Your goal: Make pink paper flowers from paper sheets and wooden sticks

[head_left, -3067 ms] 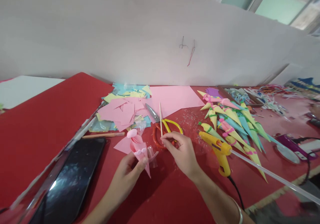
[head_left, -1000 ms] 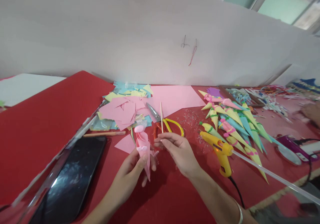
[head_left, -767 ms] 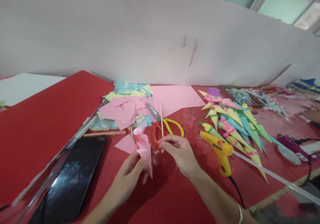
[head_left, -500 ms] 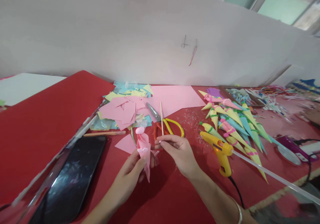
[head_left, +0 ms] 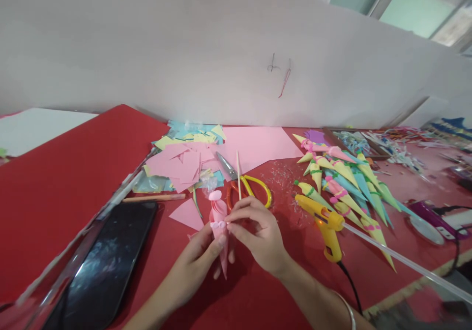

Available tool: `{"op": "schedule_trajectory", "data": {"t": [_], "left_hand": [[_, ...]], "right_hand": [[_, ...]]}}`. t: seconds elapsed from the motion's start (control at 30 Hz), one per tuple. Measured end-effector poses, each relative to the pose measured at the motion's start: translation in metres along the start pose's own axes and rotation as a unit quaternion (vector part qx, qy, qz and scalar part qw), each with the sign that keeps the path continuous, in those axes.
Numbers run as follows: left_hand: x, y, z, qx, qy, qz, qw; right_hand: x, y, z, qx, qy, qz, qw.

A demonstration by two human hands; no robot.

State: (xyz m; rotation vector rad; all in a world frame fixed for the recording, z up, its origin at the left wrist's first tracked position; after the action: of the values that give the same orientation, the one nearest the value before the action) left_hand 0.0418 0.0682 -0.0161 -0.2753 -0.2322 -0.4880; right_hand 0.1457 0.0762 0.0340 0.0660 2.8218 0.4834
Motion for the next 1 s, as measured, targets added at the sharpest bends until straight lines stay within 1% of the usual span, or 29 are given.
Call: {"op": "schedule_trajectory", "data": {"t": [0.07,0.2,0.27,0.4,0.6,0.7,0.87,1.0], "left_hand": [[0.000,0.000,0.001,0.002,-0.003,0.003,1.000],[-0.002,0.000,0.000,0.001,-0.002,0.008,1.000],[-0.003,0.000,-0.002,-0.001,0.003,0.005,1.000],[-0.003,0.000,-0.003,-0.001,0.012,0.001,1.000],[0.000,0.000,0.000,0.007,0.034,-0.011,0.999],[0.001,0.000,0.001,0.010,0.049,-0.017,0.999],[0.000,-0.001,0.002,0.024,0.058,-0.016,0.998],[0.000,0.000,0.000,0.017,0.061,-0.013,0.998]], "right_hand": [[0.001,0.000,0.002,0.012,0.016,-0.006,1.000],[0.003,0.000,0.003,0.010,0.024,-0.018,0.999],[0.002,0.000,0.003,0.011,0.026,-0.016,0.999],[0.003,0.000,0.006,0.034,0.056,-0.009,0.998],[0.004,0.000,0.010,0.051,0.081,-0.003,0.995],[0.005,0.001,0.011,0.050,0.079,-0.012,0.996],[0.011,0.001,0.012,0.046,0.128,-0.046,0.990],[0.012,0.000,0.014,0.061,0.122,-0.055,0.989]]}}
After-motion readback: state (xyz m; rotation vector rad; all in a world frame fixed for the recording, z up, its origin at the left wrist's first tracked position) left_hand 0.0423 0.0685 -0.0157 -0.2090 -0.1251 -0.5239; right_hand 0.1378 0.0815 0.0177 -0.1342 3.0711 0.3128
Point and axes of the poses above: each hand's wrist, its own y-axis towards the middle knuckle, its own x-axis out of the palm, z = x × y, the point moved 8 cm from there along y, towards the middle knuckle, and after that the axes turned 11 degrees about -y, right-handed, at the moved point
